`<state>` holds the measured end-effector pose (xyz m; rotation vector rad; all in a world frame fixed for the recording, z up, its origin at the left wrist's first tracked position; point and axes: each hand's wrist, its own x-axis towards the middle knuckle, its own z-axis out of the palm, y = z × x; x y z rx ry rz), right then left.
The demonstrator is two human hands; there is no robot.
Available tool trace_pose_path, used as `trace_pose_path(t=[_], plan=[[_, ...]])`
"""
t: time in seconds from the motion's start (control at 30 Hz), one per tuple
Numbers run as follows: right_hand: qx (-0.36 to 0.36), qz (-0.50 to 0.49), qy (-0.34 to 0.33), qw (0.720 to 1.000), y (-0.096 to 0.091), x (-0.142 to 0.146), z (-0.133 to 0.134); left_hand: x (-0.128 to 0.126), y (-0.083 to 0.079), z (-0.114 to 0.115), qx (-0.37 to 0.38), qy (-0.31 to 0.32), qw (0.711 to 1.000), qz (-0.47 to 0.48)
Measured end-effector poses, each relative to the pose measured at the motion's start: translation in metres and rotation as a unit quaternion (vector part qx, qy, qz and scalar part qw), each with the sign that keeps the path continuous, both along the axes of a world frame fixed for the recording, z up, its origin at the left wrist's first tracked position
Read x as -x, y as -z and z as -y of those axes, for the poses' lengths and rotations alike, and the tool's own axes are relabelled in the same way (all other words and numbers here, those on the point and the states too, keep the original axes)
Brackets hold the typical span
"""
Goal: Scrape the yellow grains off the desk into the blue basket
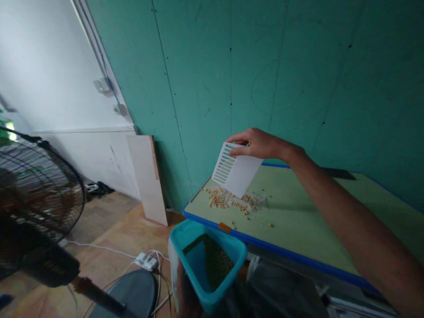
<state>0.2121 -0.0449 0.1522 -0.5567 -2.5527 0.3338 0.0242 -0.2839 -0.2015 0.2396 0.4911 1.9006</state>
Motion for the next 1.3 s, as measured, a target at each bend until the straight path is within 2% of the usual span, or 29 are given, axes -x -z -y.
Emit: trace_pose_path(t=[0.13,0.27,0.37,0.47,0.57,0.7,0.87,1.03,1.1,1.3], plan=[[-0.036,-0.009,-0.016,0.999,0.005,0.011,0.004,-0.001,-0.013,-0.002,0.065,0.031,0.997,0.001],[-0.074,0.029,0.007,0.997,0.006,0.022,0.011,-0.006,-0.030,0.002,0.084,-0.026,0.996,0.027],[-0.092,0.064,0.023,0.993,0.001,0.036,0.018,-0.008,-0.035,0.004,0.069,-0.032,0.996,0.047],[-0.084,0.116,0.010,0.990,-0.009,0.052,0.024,-0.005,-0.028,0.004,0.026,0.012,0.998,0.054],[-0.057,0.165,0.002,0.985,-0.016,0.063,0.029,-0.002,-0.015,0.002,-0.052,0.051,0.997,0.024],[-0.021,0.150,-0.012,0.988,-0.011,0.063,0.024,-0.001,-0.001,0.000,-0.111,0.055,0.992,0.017],[-0.018,0.099,-0.031,0.994,0.005,0.054,0.002,0.002,0.009,0.003,-0.069,0.068,0.994,0.047],[-0.037,0.055,-0.022,0.998,0.014,0.055,-0.008,0.006,0.009,0.004,0.006,0.006,0.999,0.041],[-0.048,0.050,-0.016,0.997,0.018,0.058,-0.008,0.007,0.007,0.003,0.027,0.001,0.999,0.036],[-0.065,0.080,-0.001,0.995,0.028,0.065,-0.013,0.006,0.007,0.002,-0.011,0.012,0.999,0.041]])
